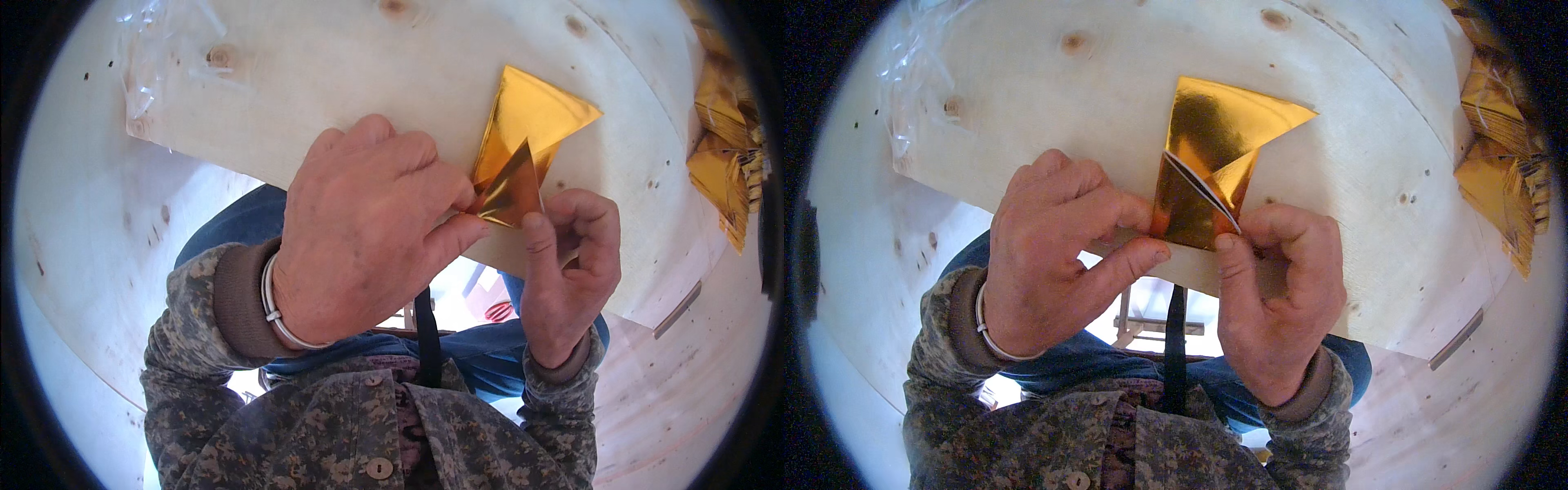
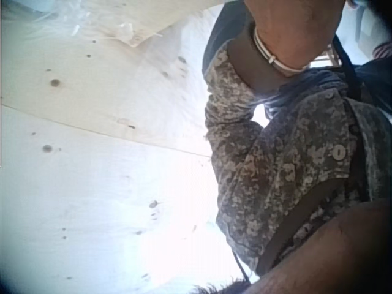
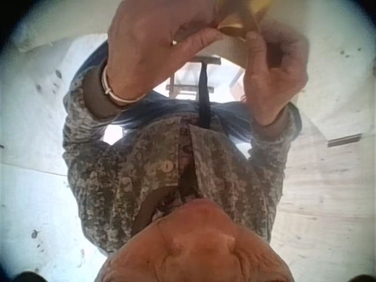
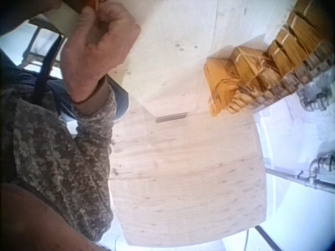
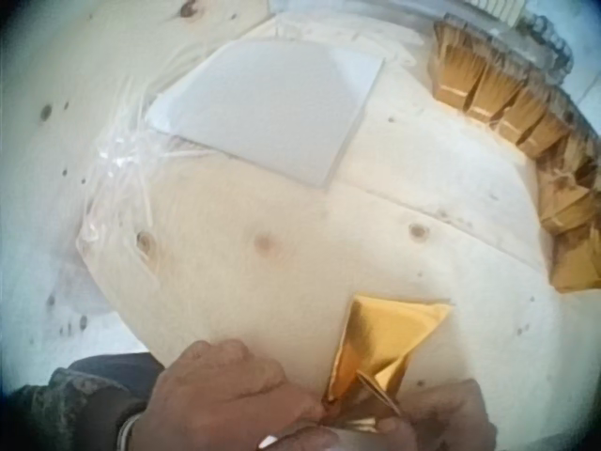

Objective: The person folds a gold-colored sheet of paper into a small triangular packet by hand, pressing creases and tucking flaps. They place the finished packet on a wooden table with other completed packets, then pick up another sheet and begin folding again.

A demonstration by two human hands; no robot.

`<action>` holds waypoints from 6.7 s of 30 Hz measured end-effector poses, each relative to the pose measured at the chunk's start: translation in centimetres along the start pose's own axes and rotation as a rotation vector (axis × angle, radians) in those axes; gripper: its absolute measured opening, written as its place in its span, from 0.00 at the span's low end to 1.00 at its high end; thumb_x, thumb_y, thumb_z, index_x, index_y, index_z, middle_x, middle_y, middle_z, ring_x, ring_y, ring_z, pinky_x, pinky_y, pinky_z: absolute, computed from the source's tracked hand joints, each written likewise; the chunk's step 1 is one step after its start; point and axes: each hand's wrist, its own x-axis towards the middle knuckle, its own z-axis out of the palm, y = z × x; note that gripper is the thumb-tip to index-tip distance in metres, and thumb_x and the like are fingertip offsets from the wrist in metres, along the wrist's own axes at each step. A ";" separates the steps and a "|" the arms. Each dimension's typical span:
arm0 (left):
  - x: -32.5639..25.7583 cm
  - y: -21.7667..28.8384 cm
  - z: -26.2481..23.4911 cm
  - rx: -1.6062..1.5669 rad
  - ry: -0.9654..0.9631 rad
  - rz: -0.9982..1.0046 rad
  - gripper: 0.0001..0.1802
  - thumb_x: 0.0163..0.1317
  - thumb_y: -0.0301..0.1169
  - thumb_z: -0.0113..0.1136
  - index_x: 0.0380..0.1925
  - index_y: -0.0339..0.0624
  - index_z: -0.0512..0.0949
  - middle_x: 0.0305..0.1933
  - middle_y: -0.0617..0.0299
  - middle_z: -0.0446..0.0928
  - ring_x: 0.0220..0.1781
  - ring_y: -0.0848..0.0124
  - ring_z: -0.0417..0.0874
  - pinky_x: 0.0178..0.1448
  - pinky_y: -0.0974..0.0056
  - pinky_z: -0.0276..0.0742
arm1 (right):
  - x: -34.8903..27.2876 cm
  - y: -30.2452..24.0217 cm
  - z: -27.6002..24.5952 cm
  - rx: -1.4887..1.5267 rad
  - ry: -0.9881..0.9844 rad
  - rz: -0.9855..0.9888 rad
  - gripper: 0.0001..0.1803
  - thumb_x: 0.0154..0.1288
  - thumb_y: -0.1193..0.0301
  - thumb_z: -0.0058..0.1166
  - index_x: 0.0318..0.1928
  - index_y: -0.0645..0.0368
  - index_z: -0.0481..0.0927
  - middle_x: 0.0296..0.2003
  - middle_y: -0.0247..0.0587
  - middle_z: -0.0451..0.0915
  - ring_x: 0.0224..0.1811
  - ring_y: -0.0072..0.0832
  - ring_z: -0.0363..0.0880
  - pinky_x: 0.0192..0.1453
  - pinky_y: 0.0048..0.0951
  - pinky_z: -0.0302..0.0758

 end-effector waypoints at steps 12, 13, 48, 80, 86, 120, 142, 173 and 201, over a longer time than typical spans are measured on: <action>0.4 0.0 0.9 0.135 0.017 0.021 0.11 0.46 0.35 0.73 0.24 0.48 0.79 0.22 0.64 0.69 0.27 0.62 0.70 0.35 0.57 0.62 | 0.1 0.1 0.4 0.009 0.033 0.001 0.10 0.58 0.82 0.63 0.38 0.61 0.77 0.32 0.39 0.74 0.32 0.28 0.76 0.38 0.26 0.75; 0.5 0.0 0.5 0.127 -0.005 0.017 0.11 0.46 0.35 0.73 0.24 0.48 0.79 0.21 0.64 0.69 0.27 0.63 0.70 0.35 0.57 0.62 | 0.2 0.2 0.4 0.000 0.029 -0.013 0.10 0.58 0.82 0.63 0.38 0.61 0.77 0.32 0.39 0.74 0.32 0.28 0.76 0.38 0.27 0.76; 0.1 -1.3 1.3 0.193 0.032 0.309 0.27 0.49 0.28 0.69 0.52 0.30 0.79 0.62 0.48 0.77 0.55 0.58 0.81 0.59 0.61 0.79 | 0.6 -0.3 0.0 -0.043 -0.007 -0.003 0.09 0.58 0.81 0.64 0.39 0.61 0.78 0.31 0.40 0.76 0.32 0.31 0.76 0.38 0.29 0.75; 0.0 -1.7 1.7 0.252 0.072 0.353 0.27 0.47 0.29 0.70 0.50 0.30 0.81 0.62 0.49 0.77 0.54 0.60 0.81 0.56 0.62 0.78 | 2.9 1.2 -0.4 -0.410 -0.156 -0.499 0.27 0.80 0.58 0.36 0.71 0.59 0.62 0.61 0.46 0.78 0.69 0.42 0.72 0.73 0.41 0.68; 0.0 -1.6 1.7 0.265 0.062 0.338 0.27 0.48 0.29 0.70 0.51 0.30 0.81 0.63 0.49 0.76 0.54 0.60 0.81 0.56 0.62 0.78 | 3.0 1.2 -0.5 -0.438 -0.166 -0.483 0.28 0.78 0.57 0.40 0.71 0.59 0.62 0.60 0.46 0.79 0.69 0.41 0.72 0.75 0.40 0.64; 0.9 -3.2 0.4 0.459 0.044 0.425 0.22 0.53 0.33 0.61 0.51 0.49 0.84 0.62 0.68 0.79 0.62 0.62 0.76 0.71 0.53 0.64 | 2.9 1.7 0.1 -0.318 -0.188 -0.466 0.32 0.66 0.70 0.62 0.68 0.58 0.67 0.62 0.43 0.76 0.70 0.41 0.69 0.71 0.41 0.71; 1.1 -1.7 0.2 0.683 -0.071 0.343 0.18 0.63 0.32 0.62 0.54 0.51 0.83 0.63 0.71 0.79 0.73 0.58 0.68 0.81 0.47 0.37 | -5.0 -0.1 4.8 -0.731 -0.153 -0.411 0.27 0.70 0.60 0.43 0.65 0.57 0.71 0.72 0.46 0.65 0.76 0.43 0.60 0.78 0.47 0.52; 0.8 -2.7 0.7 0.252 -0.032 0.351 0.31 0.52 0.42 0.70 0.55 0.40 0.80 0.65 0.56 0.75 0.69 0.50 0.72 0.73 0.44 0.63 | 2.1 1.2 0.7 -0.478 -0.133 -0.484 0.31 0.80 0.54 0.34 0.73 0.60 0.57 0.68 0.46 0.71 0.74 0.45 0.61 0.78 0.43 0.54; 1.1 -2.8 0.6 0.383 -0.011 0.366 0.22 0.55 0.32 0.62 0.52 0.44 0.82 0.64 0.61 0.77 0.67 0.56 0.75 0.73 0.48 0.63 | 0.3 -0.1 0.4 -0.662 -0.144 -0.605 0.26 0.78 0.62 0.38 0.69 0.63 0.65 0.67 0.54 0.70 0.72 0.51 0.66 0.78 0.50 0.49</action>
